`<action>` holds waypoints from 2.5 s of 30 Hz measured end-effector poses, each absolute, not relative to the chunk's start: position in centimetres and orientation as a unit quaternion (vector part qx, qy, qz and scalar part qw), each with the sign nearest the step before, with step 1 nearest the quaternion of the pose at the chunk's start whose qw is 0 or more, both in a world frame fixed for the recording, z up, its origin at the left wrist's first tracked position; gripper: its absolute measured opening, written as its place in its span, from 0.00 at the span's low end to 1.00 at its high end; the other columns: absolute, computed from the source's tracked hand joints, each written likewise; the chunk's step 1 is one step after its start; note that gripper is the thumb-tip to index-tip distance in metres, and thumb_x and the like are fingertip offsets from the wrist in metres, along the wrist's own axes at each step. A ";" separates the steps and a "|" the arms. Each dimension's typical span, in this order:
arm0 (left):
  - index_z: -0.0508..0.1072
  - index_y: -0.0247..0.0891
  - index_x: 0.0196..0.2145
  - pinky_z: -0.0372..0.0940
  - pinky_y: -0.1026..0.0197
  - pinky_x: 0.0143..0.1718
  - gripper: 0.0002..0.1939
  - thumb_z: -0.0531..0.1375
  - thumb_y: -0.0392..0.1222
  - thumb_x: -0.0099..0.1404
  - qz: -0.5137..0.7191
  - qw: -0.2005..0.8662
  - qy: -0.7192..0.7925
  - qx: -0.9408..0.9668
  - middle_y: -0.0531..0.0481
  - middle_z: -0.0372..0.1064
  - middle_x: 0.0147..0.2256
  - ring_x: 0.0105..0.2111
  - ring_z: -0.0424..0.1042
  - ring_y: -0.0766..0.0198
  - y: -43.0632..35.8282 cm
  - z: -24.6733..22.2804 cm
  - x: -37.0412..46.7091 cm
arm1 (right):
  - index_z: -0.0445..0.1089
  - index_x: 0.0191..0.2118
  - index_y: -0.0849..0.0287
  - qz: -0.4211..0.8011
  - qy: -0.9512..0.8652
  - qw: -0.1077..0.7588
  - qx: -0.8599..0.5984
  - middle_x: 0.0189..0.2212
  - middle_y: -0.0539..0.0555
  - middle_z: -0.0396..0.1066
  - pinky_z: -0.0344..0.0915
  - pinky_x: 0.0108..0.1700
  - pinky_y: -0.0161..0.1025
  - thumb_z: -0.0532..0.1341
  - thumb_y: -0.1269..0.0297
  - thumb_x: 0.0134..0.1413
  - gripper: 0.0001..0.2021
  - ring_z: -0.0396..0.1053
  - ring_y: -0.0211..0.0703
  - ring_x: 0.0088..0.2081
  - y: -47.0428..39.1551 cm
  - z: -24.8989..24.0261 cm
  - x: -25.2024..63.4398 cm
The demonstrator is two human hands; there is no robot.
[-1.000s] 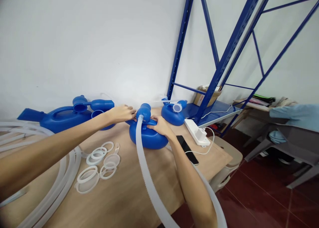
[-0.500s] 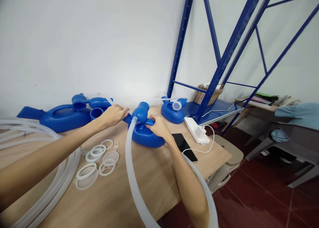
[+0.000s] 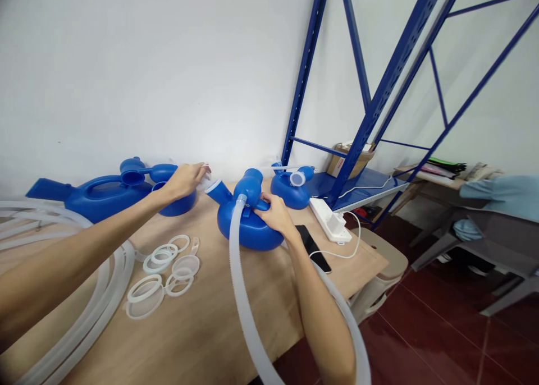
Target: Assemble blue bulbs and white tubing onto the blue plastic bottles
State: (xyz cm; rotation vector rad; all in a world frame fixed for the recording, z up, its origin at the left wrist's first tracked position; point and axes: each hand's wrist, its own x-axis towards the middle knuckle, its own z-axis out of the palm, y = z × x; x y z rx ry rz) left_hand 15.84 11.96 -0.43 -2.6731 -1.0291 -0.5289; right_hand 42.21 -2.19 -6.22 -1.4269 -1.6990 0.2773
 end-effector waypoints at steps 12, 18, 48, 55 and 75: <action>0.69 0.34 0.65 0.68 0.50 0.56 0.26 0.51 0.50 0.77 -0.142 0.065 -0.322 -0.934 0.31 0.69 0.56 0.55 0.72 0.48 15.3 -0.7 17.4 | 0.80 0.35 0.58 0.223 -0.786 0.309 -0.486 0.35 0.50 0.81 0.70 0.44 0.40 0.72 0.64 0.47 0.08 0.77 0.48 0.39 -4.0 -4.8 42.4; 0.66 0.41 0.68 0.71 0.63 0.49 0.39 0.67 0.40 0.60 -0.065 -0.009 -0.279 -0.958 0.40 0.68 0.59 0.49 0.77 0.57 13.7 -2.8 15.0 | 0.80 0.39 0.58 0.229 -0.760 0.391 -0.466 0.41 0.52 0.81 0.70 0.54 0.46 0.69 0.64 0.52 0.08 0.77 0.53 0.47 -2.2 -6.6 40.3; 0.55 0.41 0.23 0.52 0.61 0.26 0.25 0.54 0.59 0.70 -0.222 -0.240 -0.292 -0.899 0.56 0.52 0.22 0.23 0.52 0.68 1.7 -2.6 10.1 | 0.80 0.37 0.59 0.183 -0.728 0.430 -0.502 0.39 0.52 0.81 0.69 0.52 0.47 0.67 0.63 0.49 0.09 0.77 0.55 0.45 -1.2 -7.8 39.8; 0.61 0.40 0.25 0.57 0.62 0.27 0.26 0.51 0.63 0.72 -0.241 -0.338 -0.321 -0.851 0.54 0.57 0.24 0.25 0.57 0.66 2.2 -1.4 7.8 | 0.81 0.36 0.59 0.166 -0.726 0.432 -0.509 0.39 0.53 0.82 0.70 0.52 0.48 0.65 0.66 0.49 0.08 0.78 0.55 0.44 -1.2 -7.9 40.2; 0.59 0.44 0.71 0.72 0.57 0.48 0.43 0.64 0.63 0.64 -0.194 -0.199 -0.294 -0.915 0.39 0.68 0.64 0.55 0.74 0.51 2.7 -4.0 8.0 | 0.57 0.72 0.47 0.077 -0.761 0.455 -0.455 0.71 0.61 0.57 0.54 0.73 0.59 0.69 0.46 0.59 0.40 0.57 0.61 0.71 -2.7 -7.9 38.1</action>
